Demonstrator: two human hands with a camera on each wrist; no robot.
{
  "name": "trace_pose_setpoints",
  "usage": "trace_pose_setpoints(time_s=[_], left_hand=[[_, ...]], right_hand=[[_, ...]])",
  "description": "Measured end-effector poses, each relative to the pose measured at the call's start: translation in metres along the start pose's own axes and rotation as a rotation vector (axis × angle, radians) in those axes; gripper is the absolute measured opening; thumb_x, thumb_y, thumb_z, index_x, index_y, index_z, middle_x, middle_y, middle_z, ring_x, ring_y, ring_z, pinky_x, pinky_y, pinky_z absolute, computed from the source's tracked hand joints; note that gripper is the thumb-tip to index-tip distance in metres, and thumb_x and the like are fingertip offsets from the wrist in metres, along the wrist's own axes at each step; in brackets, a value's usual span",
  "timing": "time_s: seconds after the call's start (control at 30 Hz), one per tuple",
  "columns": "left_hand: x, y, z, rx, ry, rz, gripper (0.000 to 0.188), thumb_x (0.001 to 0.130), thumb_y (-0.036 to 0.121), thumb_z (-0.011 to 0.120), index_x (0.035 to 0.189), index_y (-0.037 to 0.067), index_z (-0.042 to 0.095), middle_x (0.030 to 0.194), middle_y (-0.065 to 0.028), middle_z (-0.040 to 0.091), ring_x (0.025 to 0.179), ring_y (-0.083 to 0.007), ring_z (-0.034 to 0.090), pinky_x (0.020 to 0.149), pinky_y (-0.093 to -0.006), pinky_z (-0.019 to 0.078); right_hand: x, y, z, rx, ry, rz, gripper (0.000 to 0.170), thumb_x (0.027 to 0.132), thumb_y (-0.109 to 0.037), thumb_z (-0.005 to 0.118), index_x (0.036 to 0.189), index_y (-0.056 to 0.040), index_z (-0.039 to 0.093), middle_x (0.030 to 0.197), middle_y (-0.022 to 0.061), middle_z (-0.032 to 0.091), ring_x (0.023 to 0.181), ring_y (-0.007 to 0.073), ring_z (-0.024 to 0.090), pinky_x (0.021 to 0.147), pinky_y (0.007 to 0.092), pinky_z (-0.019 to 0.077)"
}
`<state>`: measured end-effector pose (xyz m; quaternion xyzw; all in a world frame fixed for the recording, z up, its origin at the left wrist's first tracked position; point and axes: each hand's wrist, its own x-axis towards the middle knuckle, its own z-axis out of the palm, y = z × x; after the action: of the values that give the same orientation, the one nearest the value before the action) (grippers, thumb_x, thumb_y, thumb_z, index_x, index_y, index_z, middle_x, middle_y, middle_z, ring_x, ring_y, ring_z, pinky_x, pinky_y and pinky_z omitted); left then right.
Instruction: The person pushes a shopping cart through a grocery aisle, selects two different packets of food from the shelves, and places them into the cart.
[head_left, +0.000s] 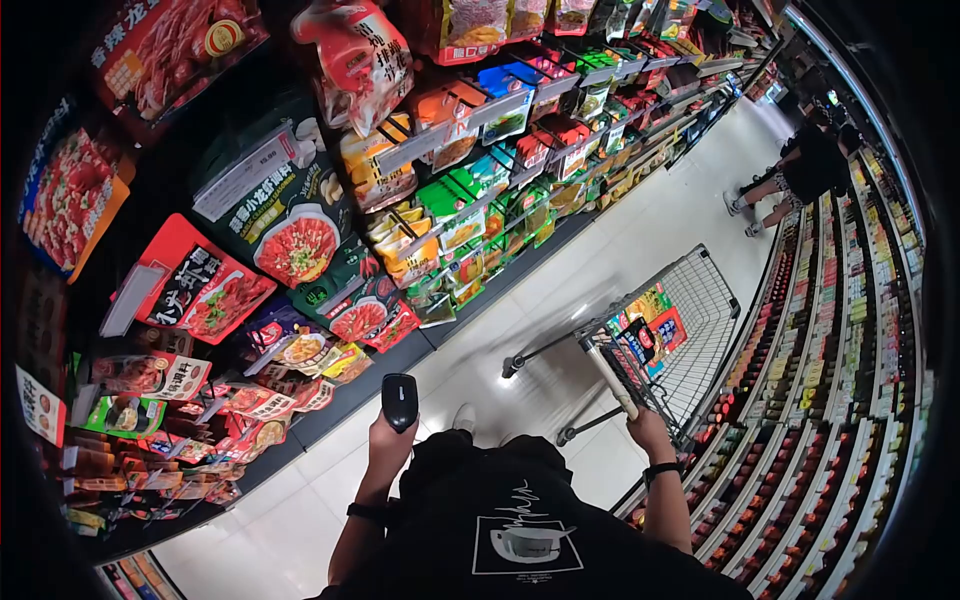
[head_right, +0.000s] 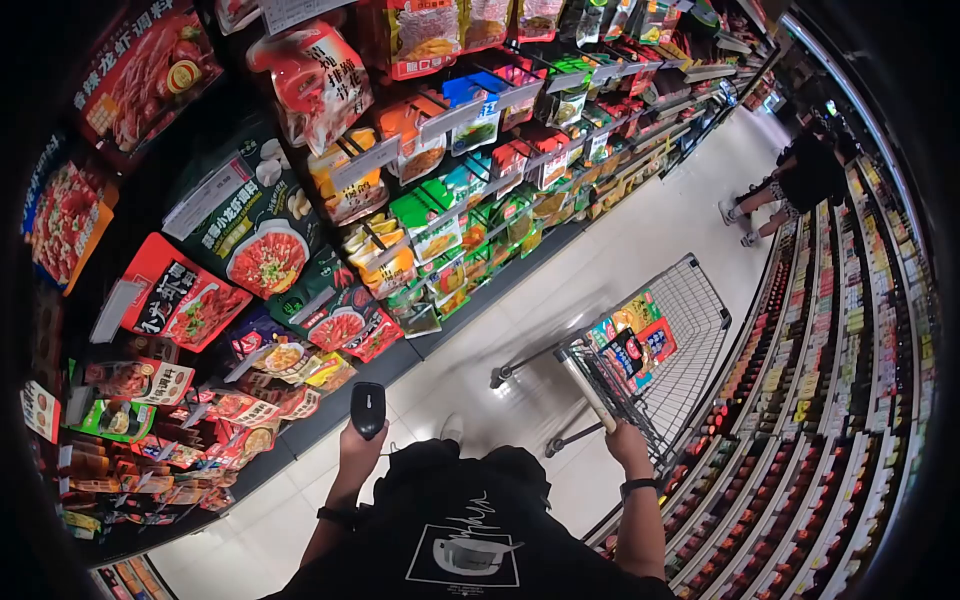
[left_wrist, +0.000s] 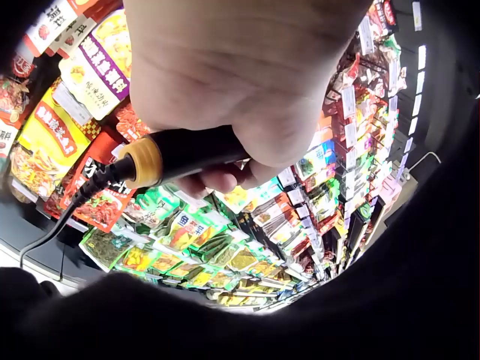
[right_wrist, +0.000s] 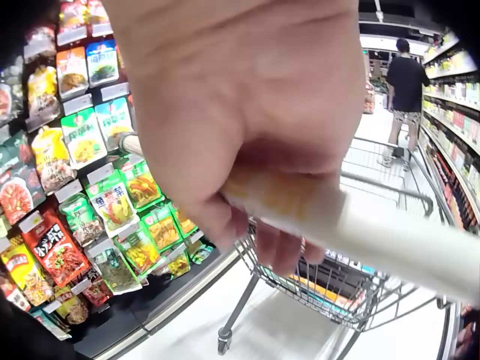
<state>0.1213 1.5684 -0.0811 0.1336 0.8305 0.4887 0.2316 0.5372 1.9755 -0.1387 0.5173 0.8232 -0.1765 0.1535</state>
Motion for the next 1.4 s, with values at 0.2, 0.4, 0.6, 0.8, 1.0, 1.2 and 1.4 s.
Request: trace_pose_setpoints(time_s=[0.2, 0.4, 0.6, 0.8, 1.0, 1.2, 1.4], left_hand=[[0.010, 0.007, 0.017, -0.062, 0.021, -0.096, 0.020, 0.099, 0.013, 0.080, 0.113, 0.000, 0.071, 0.088, -0.0044, 0.072, 0.080, -0.0119, 0.065, 0.076, -0.0332, 0.0552], [-0.002, 0.015, 0.051, -0.080, 0.206, -0.106, 0.027, 0.099, 0.015, 0.081, 0.116, -0.003, 0.072, 0.088, -0.0084, 0.078, 0.079, -0.0135, 0.070, 0.074, -0.0339, 0.0570], [-0.037, 0.041, 0.097, -0.102, 0.351, -0.204, 0.024, 0.099, 0.016, 0.082, 0.111, -0.003, 0.072, 0.085, -0.0087, 0.078, 0.076, -0.0128, 0.068, 0.073, -0.0333, 0.0561], [-0.073, 0.070, 0.117, 0.029, 0.434, -0.205, 0.028, 0.097, 0.017, 0.084, 0.109, -0.004, 0.072, 0.085, -0.0118, 0.078, 0.076, -0.0148, 0.071, 0.072, -0.0344, 0.0567], [-0.108, 0.064, 0.120, -0.038, 0.525, -0.257, 0.027, 0.097, 0.016, 0.085, 0.111, -0.005, 0.073, 0.091, -0.0122, 0.081, 0.081, -0.0151, 0.072, 0.074, -0.0345, 0.0574], [-0.131, 0.031, 0.101, -0.166, 0.696, -0.294, 0.020, 0.098, 0.014, 0.083, 0.104, 0.000, 0.071, 0.080, -0.0037, 0.072, 0.068, -0.0105, 0.063, 0.062, -0.0309, 0.0513], [-0.140, 0.029, 0.091, -0.268, 0.782, -0.300, 0.016, 0.103, 0.013, 0.079, 0.105, 0.003, 0.066, 0.074, 0.0022, 0.062, 0.060, -0.0072, 0.055, 0.054, -0.0279, 0.0423]], right_hand=[[0.014, -0.021, -0.054, -0.308, -0.361, -0.092, 0.042, 0.088, -0.040, 0.084, 0.113, -0.0068, 0.082, 0.111, 0.0217, 0.081, 0.105, 0.0409, 0.078, 0.091, 0.0523, 0.0622], [0.056, -0.069, -0.106, -0.430, -0.343, -0.209, 0.042, 0.091, -0.046, 0.079, 0.101, -0.0051, 0.083, 0.102, 0.0227, 0.081, 0.098, 0.0418, 0.079, 0.089, 0.0522, 0.0622], [0.147, -0.160, -0.190, -0.033, -0.163, -0.657, 0.039, 0.099, -0.040, 0.073, 0.100, -0.0018, 0.080, 0.094, 0.0240, 0.079, 0.090, 0.0428, 0.077, 0.082, 0.0518, 0.0601], [0.216, -0.254, -0.206, 0.463, -0.255, -0.954, 0.030, 0.100, -0.027, 0.078, 0.114, -0.0006, 0.077, 0.097, 0.0195, 0.080, 0.090, 0.0338, 0.078, 0.082, 0.0423, 0.0590], [0.217, -0.348, -0.195, 0.644, -0.349, -1.063, 0.031, 0.102, -0.025, 0.079, 0.123, -0.0016, 0.076, 0.103, 0.0124, 0.081, 0.095, 0.0226, 0.077, 0.087, 0.0372, 0.0599], [0.198, -0.439, -0.186, 0.668, -0.227, -1.134, 0.042, 0.101, -0.026, 0.080, 0.134, -0.0017, 0.072, 0.123, 0.0134, 0.080, 0.109, 0.0260, 0.078, 0.094, 0.0405, 0.0614], [0.237, -0.479, -0.191, 0.859, 0.052, -0.957, 0.054, 0.098, -0.029, 0.082, 0.143, -0.0032, 0.065, 0.128, 0.0161, 0.078, 0.108, 0.0298, 0.078, 0.092, 0.0431, 0.0613]])
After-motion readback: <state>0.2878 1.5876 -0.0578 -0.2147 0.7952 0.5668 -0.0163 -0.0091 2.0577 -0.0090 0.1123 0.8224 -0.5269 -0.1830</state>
